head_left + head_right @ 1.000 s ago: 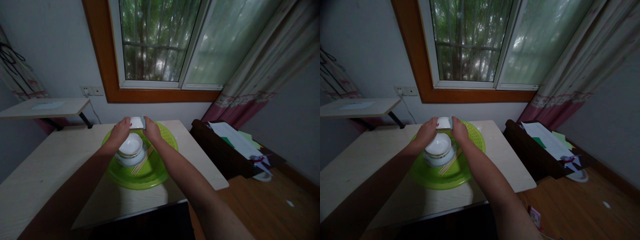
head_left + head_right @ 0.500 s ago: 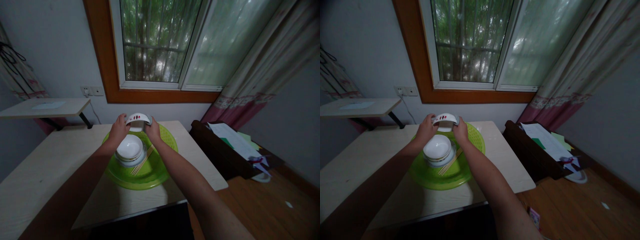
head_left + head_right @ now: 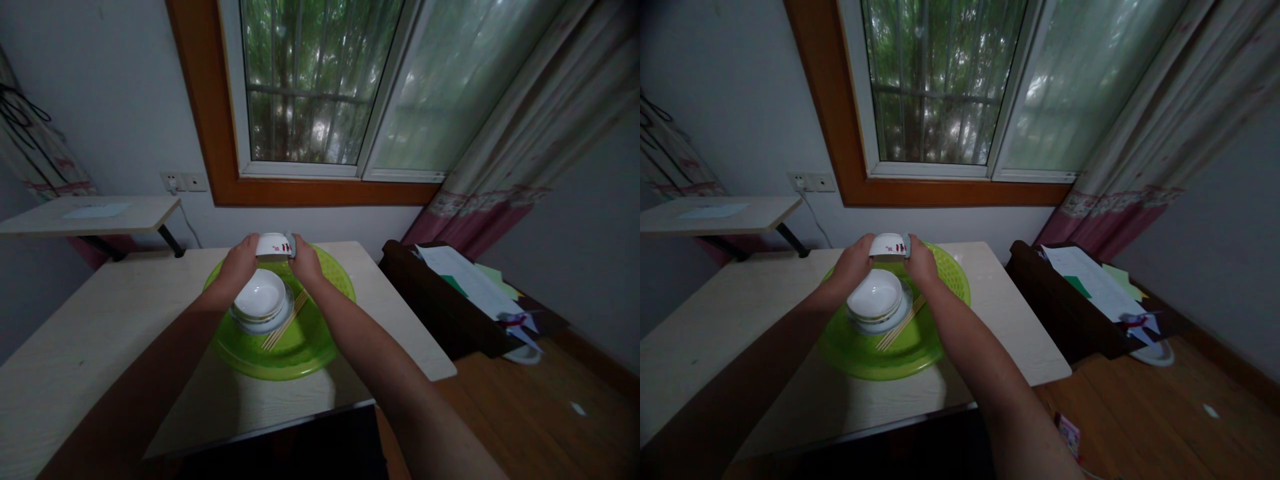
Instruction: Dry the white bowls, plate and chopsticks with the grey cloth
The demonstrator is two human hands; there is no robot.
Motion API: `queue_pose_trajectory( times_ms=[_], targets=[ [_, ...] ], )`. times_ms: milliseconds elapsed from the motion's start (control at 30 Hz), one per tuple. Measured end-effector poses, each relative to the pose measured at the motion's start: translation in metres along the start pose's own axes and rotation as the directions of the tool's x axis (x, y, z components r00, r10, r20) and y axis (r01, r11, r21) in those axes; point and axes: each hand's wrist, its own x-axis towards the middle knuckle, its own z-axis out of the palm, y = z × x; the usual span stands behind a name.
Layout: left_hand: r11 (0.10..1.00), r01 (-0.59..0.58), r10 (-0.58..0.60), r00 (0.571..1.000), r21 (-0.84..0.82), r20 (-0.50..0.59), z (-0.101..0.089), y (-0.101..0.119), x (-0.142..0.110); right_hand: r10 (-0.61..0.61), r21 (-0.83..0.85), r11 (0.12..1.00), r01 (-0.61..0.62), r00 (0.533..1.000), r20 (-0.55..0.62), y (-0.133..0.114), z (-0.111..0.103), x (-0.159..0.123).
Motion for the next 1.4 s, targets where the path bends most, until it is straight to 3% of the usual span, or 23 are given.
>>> queue_pose_trajectory(
  times_ms=[133,433,600,867,1067,1233,1400],
  targets=[
    [0.999,-0.004,0.004,1.000,0.046,0.010,-0.002,0.004,-0.002,-0.014,-0.056,0.998,0.014,1.000,0.010,-0.006,-0.003,-0.002],
    [0.991,0.013,-0.026,0.994,-0.131,-0.102,0.011,-0.007,0.005,0.055,0.199,0.980,-0.030,0.991,-0.124,-0.002,0.006,0.001],
    [0.974,0.089,-0.097,0.995,-0.209,-0.030,0.010,-0.012,0.006,0.094,0.258,0.964,-0.064,0.990,-0.102,0.005,0.013,0.005],
    [0.996,0.073,-0.072,0.997,-0.054,0.026,0.004,-0.004,0.001,-0.003,-0.001,1.000,0.003,1.000,0.002,0.000,0.001,0.000],
    [0.994,0.020,-0.024,0.999,0.103,0.033,-0.002,0.005,-0.003,-0.050,-0.208,0.976,0.063,0.996,0.070,-0.013,-0.005,-0.005],
    [0.997,0.013,-0.012,1.000,0.071,-0.013,0.003,0.004,-0.002,0.013,-0.054,0.998,-0.012,1.000,0.008,-0.011,0.000,-0.002],
    [0.998,0.015,-0.020,0.996,-0.061,-0.088,0.008,0.000,0.002,0.073,0.175,0.983,-0.061,0.995,-0.063,-0.001,0.009,0.004]
  ],
)
